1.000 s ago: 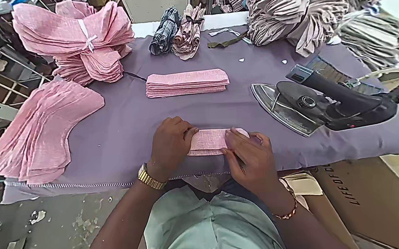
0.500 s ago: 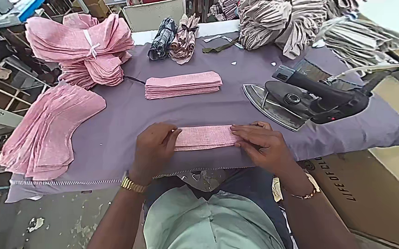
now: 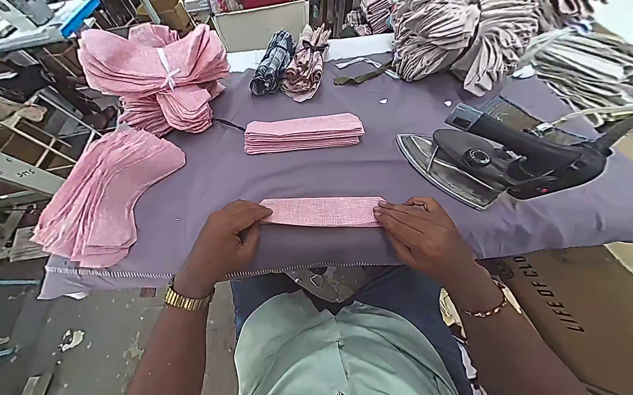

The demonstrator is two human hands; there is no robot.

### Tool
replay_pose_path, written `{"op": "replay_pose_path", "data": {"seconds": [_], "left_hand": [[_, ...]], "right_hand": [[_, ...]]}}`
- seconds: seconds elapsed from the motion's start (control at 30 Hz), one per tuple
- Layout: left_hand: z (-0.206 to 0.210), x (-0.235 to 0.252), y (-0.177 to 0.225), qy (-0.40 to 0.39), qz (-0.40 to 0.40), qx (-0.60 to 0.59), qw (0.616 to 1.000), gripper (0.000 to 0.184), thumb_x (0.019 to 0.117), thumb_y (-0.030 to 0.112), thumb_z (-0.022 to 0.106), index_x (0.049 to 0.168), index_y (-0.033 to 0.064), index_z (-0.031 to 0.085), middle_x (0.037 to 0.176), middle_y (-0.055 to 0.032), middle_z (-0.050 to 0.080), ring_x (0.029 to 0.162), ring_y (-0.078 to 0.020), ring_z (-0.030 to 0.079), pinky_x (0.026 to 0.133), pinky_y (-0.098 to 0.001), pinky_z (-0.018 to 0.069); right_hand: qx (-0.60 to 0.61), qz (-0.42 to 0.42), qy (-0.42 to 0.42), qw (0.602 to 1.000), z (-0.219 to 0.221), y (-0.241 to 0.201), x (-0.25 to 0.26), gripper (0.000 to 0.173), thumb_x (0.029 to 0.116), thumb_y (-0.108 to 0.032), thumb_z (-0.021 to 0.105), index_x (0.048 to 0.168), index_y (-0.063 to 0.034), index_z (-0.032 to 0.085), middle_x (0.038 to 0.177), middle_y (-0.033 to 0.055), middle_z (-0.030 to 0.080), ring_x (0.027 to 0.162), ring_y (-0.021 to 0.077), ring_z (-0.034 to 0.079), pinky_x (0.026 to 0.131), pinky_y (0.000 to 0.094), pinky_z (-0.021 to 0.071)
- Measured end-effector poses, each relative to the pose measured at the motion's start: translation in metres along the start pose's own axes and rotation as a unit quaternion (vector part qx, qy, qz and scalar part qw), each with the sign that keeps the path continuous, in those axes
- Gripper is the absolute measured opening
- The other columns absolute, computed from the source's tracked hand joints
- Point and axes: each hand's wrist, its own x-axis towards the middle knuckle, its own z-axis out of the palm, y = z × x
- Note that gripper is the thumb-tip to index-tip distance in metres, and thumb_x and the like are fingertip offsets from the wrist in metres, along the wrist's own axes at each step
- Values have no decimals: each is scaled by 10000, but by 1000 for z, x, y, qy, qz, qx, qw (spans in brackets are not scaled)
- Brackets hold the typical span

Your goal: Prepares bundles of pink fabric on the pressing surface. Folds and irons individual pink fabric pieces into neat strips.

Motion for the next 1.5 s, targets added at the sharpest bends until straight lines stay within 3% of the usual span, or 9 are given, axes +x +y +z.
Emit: {"op": "replay_pose_path", "data": {"seconds": [0.2,0.33,0.53,0.8,0.87,1.07,1.33,1.4,1.5], "left_hand": [[18,5,11,80,-110,-19,990,259,891,128,573,1027,158,791,1034,56,765,1034,-63,696,923,-306,584],[20,8,15,67,-129,-2,989,289,856,131,591,1071,175,779,1078,70,751,1075,-69,670,946,-322,560],[20,9,10,59,-133,-31,989,242,907,135,612,1081,181,774,1111,75,740,1112,-81,652,971,-334,542],[2,12,-2,15,-74,-60,995,197,984,137,621,1043,202,797,1143,63,756,1171,-118,669,1064,-382,537],[0,13,-6,-8,-49,-45,998,241,1013,152,579,1057,218,807,1189,66,748,1222,-123,644,1095,-391,508],[-1,14,-7,-73,-22,38,996,323,1034,184,517,1148,319,787,1335,64,673,1277,-145,585,1061,-426,490],[-7,17,-7,-104,24,112,988,328,1029,208,528,1200,364,760,1336,38,678,1251,-188,612,967,-457,526],[-8,16,-11,-107,46,121,986,323,1033,216,538,1219,374,750,1348,37,674,1265,-197,611,973,-458,530],[-8,11,-17,-107,65,101,987,361,1038,196,518,1273,375,726,1404,21,645,1319,-222,577,1033,-483,494]], "right_hand": [[4,27,32,999,12,-7,3,280,999,-173,534,1133,-120,774,1157,28,772,1144,196,689,1033,510,445],[58,72,61,994,15,-6,3,304,969,-148,521,1111,-124,789,1125,19,782,1124,169,698,1022,510,447],[120,150,62,979,17,-9,9,290,931,-152,547,1071,-150,801,1090,-21,775,1088,138,680,978,492,454],[128,201,41,970,12,-9,15,304,909,-172,545,1064,-187,806,1057,-57,774,1042,94,676,961,511,422],[121,198,29,972,11,-8,16,307,916,-178,540,1067,-192,807,1081,-55,773,1064,97,674,963,526,408],[100,183,-28,978,5,-6,18,311,943,-188,515,1018,-217,815,1154,-79,757,1137,105,652,945,550,384],[35,159,-59,985,0,-10,20,300,968,-212,521,1040,-223,812,1201,-77,748,1174,156,635,959,565,356],[7,143,-78,987,-4,-13,18,303,990,-216,510,1083,-227,799,1257,-85,733,1295,204,590,1019,620,336],[-14,141,-79,987,-6,-17,3,404,1006,-161,448,1244,-257,760,1382,-103,673,1456,301,460,1113,760,223]]}}
